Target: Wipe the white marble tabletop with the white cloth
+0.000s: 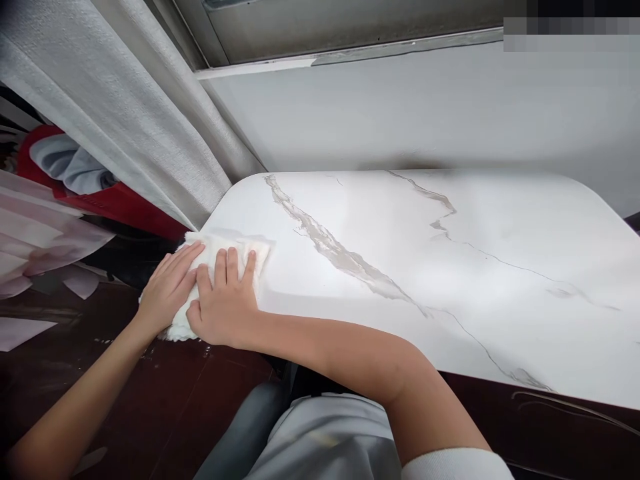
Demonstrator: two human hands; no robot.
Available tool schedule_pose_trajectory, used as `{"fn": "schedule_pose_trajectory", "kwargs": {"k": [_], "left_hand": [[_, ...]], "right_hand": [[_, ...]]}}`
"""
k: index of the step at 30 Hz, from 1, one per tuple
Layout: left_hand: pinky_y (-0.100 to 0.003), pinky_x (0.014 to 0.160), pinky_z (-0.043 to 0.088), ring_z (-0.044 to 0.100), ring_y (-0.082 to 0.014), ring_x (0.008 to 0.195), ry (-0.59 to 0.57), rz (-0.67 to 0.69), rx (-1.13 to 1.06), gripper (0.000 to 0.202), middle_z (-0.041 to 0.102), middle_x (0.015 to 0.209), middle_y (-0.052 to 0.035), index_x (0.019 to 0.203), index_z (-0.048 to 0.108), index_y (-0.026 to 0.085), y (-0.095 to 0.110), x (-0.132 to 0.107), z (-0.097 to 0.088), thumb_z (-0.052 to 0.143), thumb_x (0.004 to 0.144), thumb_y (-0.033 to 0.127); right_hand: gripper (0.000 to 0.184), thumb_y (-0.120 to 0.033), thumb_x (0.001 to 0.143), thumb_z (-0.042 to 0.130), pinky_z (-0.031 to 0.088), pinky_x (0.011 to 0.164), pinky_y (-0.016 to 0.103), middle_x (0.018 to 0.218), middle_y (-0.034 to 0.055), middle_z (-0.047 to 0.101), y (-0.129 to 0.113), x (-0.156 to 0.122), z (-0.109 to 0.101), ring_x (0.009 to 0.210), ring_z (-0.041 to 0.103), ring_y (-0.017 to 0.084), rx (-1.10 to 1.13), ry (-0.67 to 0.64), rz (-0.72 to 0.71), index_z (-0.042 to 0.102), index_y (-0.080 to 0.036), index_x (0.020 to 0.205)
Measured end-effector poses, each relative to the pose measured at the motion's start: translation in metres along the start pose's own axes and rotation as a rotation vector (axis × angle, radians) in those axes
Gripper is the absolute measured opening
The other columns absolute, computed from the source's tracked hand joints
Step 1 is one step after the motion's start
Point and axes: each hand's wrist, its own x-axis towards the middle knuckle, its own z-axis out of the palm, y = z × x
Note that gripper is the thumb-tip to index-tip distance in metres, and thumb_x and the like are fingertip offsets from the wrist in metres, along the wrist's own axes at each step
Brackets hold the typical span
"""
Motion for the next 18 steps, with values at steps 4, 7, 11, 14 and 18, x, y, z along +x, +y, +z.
{"fn": "schedule_pose_trajectory", "kwargs": {"k": [4, 7, 11, 14, 18], "left_hand": [[-0.052, 0.121, 0.024, 0.04, -0.0255, 0.144, -0.002, -0.015, 0.024, 0.051, 0.05, 0.15, -0.0092, 0.143, 0.046, 0.027, 0.005, 0.006, 0.0, 0.026, 0.098, 0.042], [-0.052, 0.121, 0.024, 0.04, -0.0263, 0.143, -0.005, -0.019, 0.046, 0.052, 0.049, 0.151, -0.0109, 0.142, 0.047, 0.024, 0.009, 0.014, 0.003, 0.026, 0.097, 0.04], [-0.052, 0.12, 0.025, 0.041, -0.0283, 0.143, 0.025, -0.024, 0.053, 0.052, 0.051, 0.149, -0.0114, 0.139, 0.05, 0.021, 0.014, 0.035, 0.012, 0.028, 0.095, 0.038], [-0.05, 0.121, 0.023, 0.04, -0.0282, 0.143, 0.036, -0.03, 0.045, 0.053, 0.052, 0.148, -0.011, 0.14, 0.05, 0.018, 0.021, 0.056, 0.019, 0.028, 0.095, 0.037], [-0.049, 0.121, 0.022, 0.039, -0.0271, 0.143, 0.011, -0.039, 0.037, 0.053, 0.05, 0.15, -0.0107, 0.14, 0.049, 0.018, 0.027, 0.085, 0.026, 0.026, 0.096, 0.036]], "right_hand": [[0.059, -0.038, 0.099, 0.035, 0.008, 0.116, 0.069, 0.161, 0.0243, 0.022, 0.003, 0.009, -0.007, 0.15, 0.014, 0.041, 0.017, -0.034, 0.035, 0.037, -0.009, 0.15], [0.051, -0.035, 0.098, 0.035, 0.016, 0.114, 0.068, 0.156, 0.0218, 0.032, 0.01, 0.02, -0.012, 0.145, 0.025, 0.04, 0.016, -0.007, 0.064, 0.047, -0.012, 0.142], [0.048, -0.032, 0.097, 0.036, 0.022, 0.112, 0.065, 0.151, 0.0225, 0.039, 0.027, 0.041, -0.011, 0.14, 0.032, 0.037, -0.063, 0.106, 0.108, 0.048, -0.013, 0.139], [0.043, -0.031, 0.098, 0.035, 0.026, 0.11, 0.061, 0.145, 0.0206, 0.046, 0.046, 0.059, -0.005, 0.132, 0.039, 0.034, -0.124, 0.192, 0.115, 0.052, -0.014, 0.133], [0.039, -0.03, 0.099, 0.033, 0.028, 0.108, 0.058, 0.133, 0.0172, 0.055, 0.068, 0.078, -0.004, 0.124, 0.044, 0.031, -0.163, 0.275, 0.124, 0.056, -0.015, 0.126]]}}
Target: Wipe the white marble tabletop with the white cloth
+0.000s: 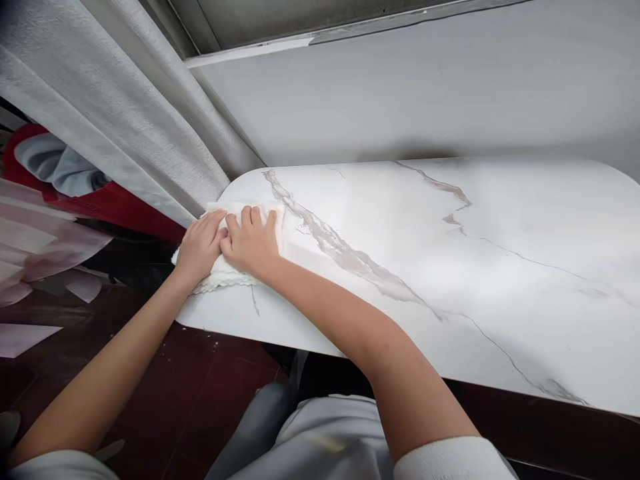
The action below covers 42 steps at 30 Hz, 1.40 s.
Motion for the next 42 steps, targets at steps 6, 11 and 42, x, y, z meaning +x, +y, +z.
{"fn": "schedule_pose_trajectory", "kwargs": {"k": [6, 11, 42], "left_hand": [[-0.044, 0.119, 0.028, 0.046, -0.0264, 0.137, 0.033, 0.005, -0.041, 0.047, 0.056, 0.143, -0.0093, 0.135, 0.054, 0.019, 0.002, 0.05, 0.014, 0.035, 0.093, 0.03], [-0.042, 0.116, 0.033, 0.049, -0.0286, 0.133, 0.12, -0.145, -0.034, 0.045, 0.057, 0.14, -0.0107, 0.132, 0.057, 0.017, 0.013, 0.089, 0.024, 0.042, 0.092, 0.03], [-0.046, 0.11, 0.037, 0.049, -0.0344, 0.132, 0.043, -0.28, -0.027, 0.054, 0.057, 0.14, -0.0187, 0.141, 0.05, 0.011, 0.075, 0.168, 0.053, 0.036, 0.095, 0.036]], "right_hand": [[0.037, -0.029, 0.098, 0.035, 0.023, 0.112, 0.058, 0.132, 0.0143, 0.055, 0.027, 0.036, 0.006, 0.126, 0.043, 0.029, 0.011, 0.006, 0.042, 0.056, -0.017, 0.126], [0.039, -0.027, 0.097, 0.034, 0.021, 0.115, 0.057, 0.139, 0.0144, 0.052, 0.052, 0.07, 0.012, 0.131, 0.041, 0.029, 0.026, 0.01, 0.076, 0.054, -0.015, 0.13], [0.044, -0.029, 0.093, 0.039, 0.008, 0.115, 0.067, 0.151, 0.0207, 0.041, 0.127, 0.099, 0.0, 0.147, 0.022, 0.039, -0.036, 0.119, 0.279, 0.054, -0.01, 0.131]]}}
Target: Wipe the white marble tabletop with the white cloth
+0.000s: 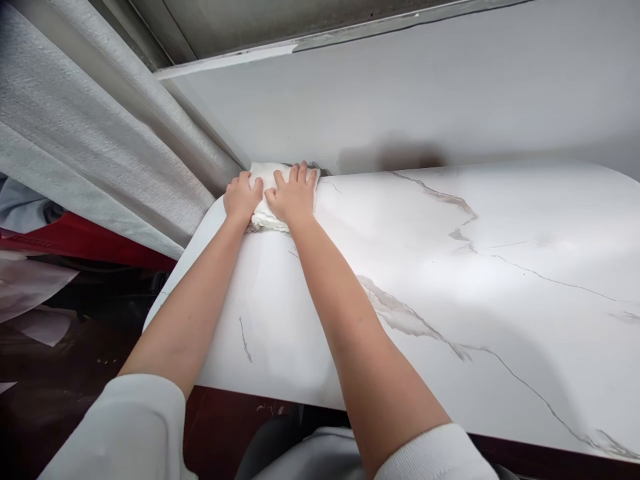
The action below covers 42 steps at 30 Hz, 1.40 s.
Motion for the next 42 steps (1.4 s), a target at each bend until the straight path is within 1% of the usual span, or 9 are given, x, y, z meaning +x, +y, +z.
{"fn": "schedule_pose_trajectory", "kwargs": {"k": [7, 10, 13, 17, 21, 25, 31, 37, 42], "left_hand": [[-0.046, 0.113, 0.035, 0.045, -0.0324, 0.136, 0.013, 0.042, -0.079, 0.056, 0.053, 0.144, -0.0179, 0.141, 0.05, 0.012, 0.001, -0.009, 0.004, 0.037, 0.094, 0.038], [-0.045, 0.116, 0.031, 0.036, -0.0293, 0.144, 0.039, 0.068, -0.094, 0.055, 0.042, 0.154, -0.0155, 0.141, 0.051, 0.015, -0.002, -0.016, 0.004, 0.039, 0.092, 0.037], [-0.048, 0.12, 0.023, 0.027, -0.0271, 0.149, -0.004, 0.157, -0.086, 0.055, 0.029, 0.162, -0.0103, 0.145, 0.046, 0.019, -0.004, -0.027, 0.0, 0.038, 0.094, 0.037], [-0.049, 0.122, 0.018, 0.026, -0.0265, 0.15, -0.086, 0.234, -0.06, 0.058, 0.031, 0.162, -0.0078, 0.15, 0.04, 0.02, -0.01, -0.048, -0.009, 0.032, 0.096, 0.038], [-0.049, 0.122, 0.017, 0.028, -0.0273, 0.149, -0.115, 0.27, -0.051, 0.058, 0.034, 0.16, -0.0041, 0.149, 0.042, 0.023, -0.021, -0.071, -0.019, 0.029, 0.096, 0.039], [-0.051, 0.123, 0.014, 0.027, -0.0285, 0.15, -0.13, 0.286, -0.033, 0.059, 0.034, 0.161, -0.0031, 0.149, 0.042, 0.023, -0.035, -0.1, -0.029, 0.029, 0.095, 0.042], [-0.052, 0.123, 0.014, 0.029, -0.0273, 0.149, -0.105, 0.26, -0.018, 0.058, 0.037, 0.159, -0.0046, 0.147, 0.044, 0.024, -0.055, -0.16, -0.05, 0.027, 0.096, 0.044], [-0.05, 0.122, 0.02, 0.031, -0.0272, 0.148, -0.083, 0.216, 0.007, 0.058, 0.038, 0.158, -0.0044, 0.147, 0.044, 0.025, -0.072, -0.214, -0.068, 0.027, 0.096, 0.045], [-0.052, 0.122, 0.019, 0.03, -0.0279, 0.148, -0.096, 0.207, 0.008, 0.059, 0.038, 0.159, -0.0054, 0.147, 0.043, 0.024, -0.075, -0.236, -0.076, 0.025, 0.096, 0.045]], "right_hand": [[0.048, -0.032, 0.098, 0.032, 0.008, 0.115, 0.067, 0.151, 0.0205, 0.041, 0.005, -0.012, -0.013, 0.147, 0.024, 0.037, -0.116, -0.072, 0.007, 0.047, -0.013, 0.14], [0.049, -0.032, 0.098, 0.034, 0.008, 0.115, 0.067, 0.153, 0.0216, 0.038, 0.004, -0.02, -0.015, 0.147, 0.023, 0.037, -0.111, -0.076, 0.014, 0.046, -0.012, 0.141], [0.05, -0.031, 0.096, 0.037, 0.011, 0.114, 0.067, 0.153, 0.023, 0.039, 0.003, -0.031, -0.016, 0.147, 0.024, 0.038, -0.07, -0.037, 0.011, 0.048, -0.011, 0.141], [0.05, -0.032, 0.096, 0.04, 0.013, 0.114, 0.066, 0.152, 0.0241, 0.04, -0.001, -0.052, -0.022, 0.146, 0.026, 0.039, -0.06, -0.015, 0.0, 0.05, -0.011, 0.141], [0.051, -0.034, 0.096, 0.041, 0.013, 0.116, 0.063, 0.152, 0.0257, 0.039, -0.011, -0.079, -0.031, 0.147, 0.026, 0.04, -0.089, -0.029, -0.014, 0.05, -0.011, 0.141], [0.051, -0.034, 0.096, 0.041, 0.013, 0.115, 0.067, 0.15, 0.0265, 0.041, -0.024, -0.112, -0.039, 0.145, 0.027, 0.041, -0.096, -0.015, -0.045, 0.051, -0.01, 0.14], [0.053, -0.033, 0.098, 0.037, 0.004, 0.113, 0.074, 0.15, 0.0293, 0.039, -0.043, -0.166, -0.056, 0.145, 0.027, 0.042, -0.1, -0.029, -0.154, 0.047, -0.006, 0.143], [0.056, -0.035, 0.1, 0.033, 0.01, 0.111, 0.076, 0.15, 0.033, 0.036, -0.059, -0.211, -0.071, 0.144, 0.026, 0.047, -0.099, -0.105, -0.239, 0.044, -0.005, 0.146], [0.057, -0.036, 0.1, 0.033, 0.013, 0.112, 0.076, 0.151, 0.0329, 0.036, -0.063, -0.233, -0.081, 0.144, 0.027, 0.047, -0.082, -0.125, -0.264, 0.043, -0.005, 0.147]]}}
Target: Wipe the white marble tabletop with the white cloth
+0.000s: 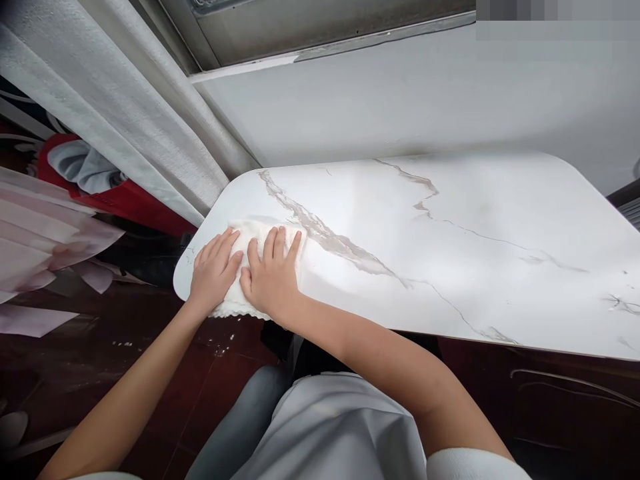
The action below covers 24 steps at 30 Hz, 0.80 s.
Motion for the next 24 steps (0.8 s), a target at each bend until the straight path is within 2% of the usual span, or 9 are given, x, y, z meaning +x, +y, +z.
{"fn": "schedule_pose_trajectory", "kwargs": {"k": [5, 10, 13, 18, 21, 24], "left_hand": [[-0.063, 0.121, 0.009, 0.028, -0.0319, 0.148, -0.007, -0.046, -0.007, 0.056, 0.037, 0.159, -0.0064, 0.148, 0.041, 0.027, 0.015, -0.01, 0.001, 0.025, 0.097, 0.042], [-0.067, 0.121, 0.002, 0.022, -0.0319, 0.151, 0.002, 0.002, -0.02, 0.053, 0.036, 0.159, -0.0057, 0.149, 0.038, 0.031, 0.039, -0.023, 0.008, 0.027, 0.098, 0.043], [-0.064, 0.122, 0.0, 0.021, -0.0298, 0.152, 0.006, 0.082, -0.052, 0.053, 0.035, 0.16, -0.0052, 0.148, 0.039, 0.029, 0.056, -0.031, 0.012, 0.026, 0.099, 0.043], [-0.052, 0.127, 0.006, 0.033, -0.0233, 0.148, -0.014, 0.233, -0.127, 0.049, 0.047, 0.153, -0.0027, 0.142, 0.048, 0.03, 0.074, -0.036, 0.012, 0.024, 0.1, 0.04], [-0.05, 0.126, 0.012, 0.033, -0.0222, 0.147, -0.052, 0.248, -0.118, 0.049, 0.045, 0.154, -0.0012, 0.141, 0.048, 0.031, 0.075, -0.03, 0.012, 0.025, 0.099, 0.039], [-0.049, 0.125, 0.014, 0.031, -0.0224, 0.148, -0.076, 0.243, -0.093, 0.049, 0.044, 0.155, -0.0015, 0.141, 0.048, 0.029, 0.074, -0.013, 0.014, 0.025, 0.098, 0.036]], "right_hand": [[0.057, -0.038, 0.1, 0.034, 0.011, 0.112, 0.077, 0.154, 0.0285, 0.035, 0.008, -0.011, -0.01, 0.146, 0.025, 0.046, 0.03, -0.042, -0.013, 0.042, -0.009, 0.149], [0.057, -0.042, 0.099, 0.036, 0.006, 0.113, 0.077, 0.156, 0.0229, 0.035, 0.029, -0.031, -0.021, 0.147, 0.023, 0.043, 0.049, -0.033, -0.002, 0.045, -0.014, 0.149], [0.057, -0.042, 0.099, 0.036, 0.005, 0.113, 0.077, 0.156, 0.0222, 0.035, 0.042, -0.046, -0.028, 0.148, 0.021, 0.044, 0.037, -0.017, 0.025, 0.046, -0.015, 0.148], [0.057, -0.041, 0.098, 0.036, 0.004, 0.113, 0.077, 0.156, 0.0226, 0.035, 0.052, -0.059, -0.036, 0.148, 0.021, 0.044, 0.03, -0.007, 0.056, 0.047, -0.016, 0.148], [0.057, -0.04, 0.096, 0.039, 0.003, 0.114, 0.075, 0.155, 0.0202, 0.037, 0.055, -0.053, -0.036, 0.147, 0.023, 0.044, 0.028, -0.037, 0.041, 0.047, -0.018, 0.148], [0.059, -0.041, 0.095, 0.04, 0.006, 0.116, 0.071, 0.155, 0.0197, 0.037, 0.064, -0.035, -0.033, 0.147, 0.024, 0.043, 0.017, -0.077, 0.017, 0.046, -0.016, 0.148]]}}
